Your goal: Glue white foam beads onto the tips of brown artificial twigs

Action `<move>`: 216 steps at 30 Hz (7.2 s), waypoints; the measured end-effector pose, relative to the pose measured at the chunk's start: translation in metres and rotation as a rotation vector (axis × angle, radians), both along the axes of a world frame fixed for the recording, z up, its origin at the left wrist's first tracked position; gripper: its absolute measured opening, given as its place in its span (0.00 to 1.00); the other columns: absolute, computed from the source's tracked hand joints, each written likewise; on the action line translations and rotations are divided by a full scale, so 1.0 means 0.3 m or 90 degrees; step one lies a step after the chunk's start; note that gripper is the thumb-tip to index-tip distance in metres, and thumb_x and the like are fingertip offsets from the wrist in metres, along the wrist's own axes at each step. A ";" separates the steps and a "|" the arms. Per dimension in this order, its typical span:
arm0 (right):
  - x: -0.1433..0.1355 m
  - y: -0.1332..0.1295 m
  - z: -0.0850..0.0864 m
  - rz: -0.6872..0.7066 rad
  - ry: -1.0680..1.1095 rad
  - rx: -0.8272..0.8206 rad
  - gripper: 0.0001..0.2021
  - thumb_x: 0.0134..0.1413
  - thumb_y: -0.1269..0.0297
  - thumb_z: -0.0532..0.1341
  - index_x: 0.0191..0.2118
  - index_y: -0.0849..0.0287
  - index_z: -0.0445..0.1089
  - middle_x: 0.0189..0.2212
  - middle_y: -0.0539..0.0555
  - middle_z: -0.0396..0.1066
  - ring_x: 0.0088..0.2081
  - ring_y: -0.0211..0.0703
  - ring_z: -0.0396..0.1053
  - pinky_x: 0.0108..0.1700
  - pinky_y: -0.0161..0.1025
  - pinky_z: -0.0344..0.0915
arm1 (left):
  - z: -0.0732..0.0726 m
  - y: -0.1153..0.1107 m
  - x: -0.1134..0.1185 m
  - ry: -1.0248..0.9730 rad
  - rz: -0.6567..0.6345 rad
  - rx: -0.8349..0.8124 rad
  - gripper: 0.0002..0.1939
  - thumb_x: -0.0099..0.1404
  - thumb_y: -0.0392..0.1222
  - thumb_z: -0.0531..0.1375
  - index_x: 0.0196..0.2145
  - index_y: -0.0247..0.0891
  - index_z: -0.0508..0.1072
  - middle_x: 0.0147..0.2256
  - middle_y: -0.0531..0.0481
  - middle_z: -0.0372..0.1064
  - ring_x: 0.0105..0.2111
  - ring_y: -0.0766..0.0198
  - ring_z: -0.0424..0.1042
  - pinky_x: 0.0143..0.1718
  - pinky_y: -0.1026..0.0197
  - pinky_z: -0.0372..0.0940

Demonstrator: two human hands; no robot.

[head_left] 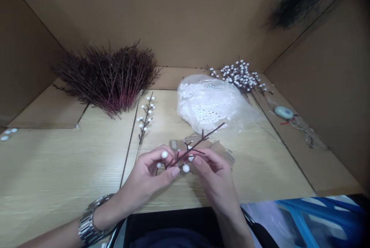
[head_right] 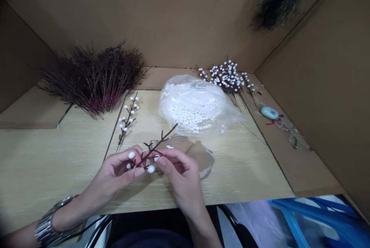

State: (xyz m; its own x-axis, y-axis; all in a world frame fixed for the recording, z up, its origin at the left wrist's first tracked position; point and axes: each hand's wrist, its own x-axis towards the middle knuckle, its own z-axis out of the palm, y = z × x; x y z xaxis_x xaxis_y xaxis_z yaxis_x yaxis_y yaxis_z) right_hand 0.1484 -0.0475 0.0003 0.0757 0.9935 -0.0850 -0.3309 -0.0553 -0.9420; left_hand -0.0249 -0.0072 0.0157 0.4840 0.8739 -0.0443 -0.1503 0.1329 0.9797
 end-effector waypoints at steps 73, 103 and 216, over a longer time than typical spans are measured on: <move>-0.058 -0.018 0.030 -0.107 -0.154 0.022 0.07 0.61 0.64 0.66 0.39 0.47 0.83 0.36 0.51 0.83 0.39 0.44 0.79 0.44 0.39 0.77 | -0.007 0.013 0.005 0.022 0.002 -0.070 0.08 0.65 0.37 0.66 0.30 0.37 0.71 0.34 0.52 0.64 0.36 0.63 0.64 0.39 0.61 0.60; -0.049 -0.015 0.006 -0.099 -0.077 -0.035 0.05 0.57 0.59 0.69 0.37 0.49 0.83 0.36 0.53 0.83 0.40 0.47 0.80 0.46 0.43 0.76 | -0.003 0.014 0.006 0.032 -0.003 -0.081 0.10 0.66 0.40 0.66 0.29 0.37 0.70 0.31 0.54 0.62 0.35 0.63 0.63 0.38 0.61 0.59; 0.350 0.317 -0.010 0.084 -0.949 0.017 0.08 0.64 0.67 0.56 0.41 0.58 0.73 0.37 0.57 0.75 0.39 0.46 0.71 0.42 0.39 0.61 | -0.040 0.020 -0.012 0.067 0.050 -0.039 0.07 0.65 0.44 0.68 0.32 0.39 0.77 0.35 0.51 0.70 0.38 0.60 0.68 0.40 0.61 0.64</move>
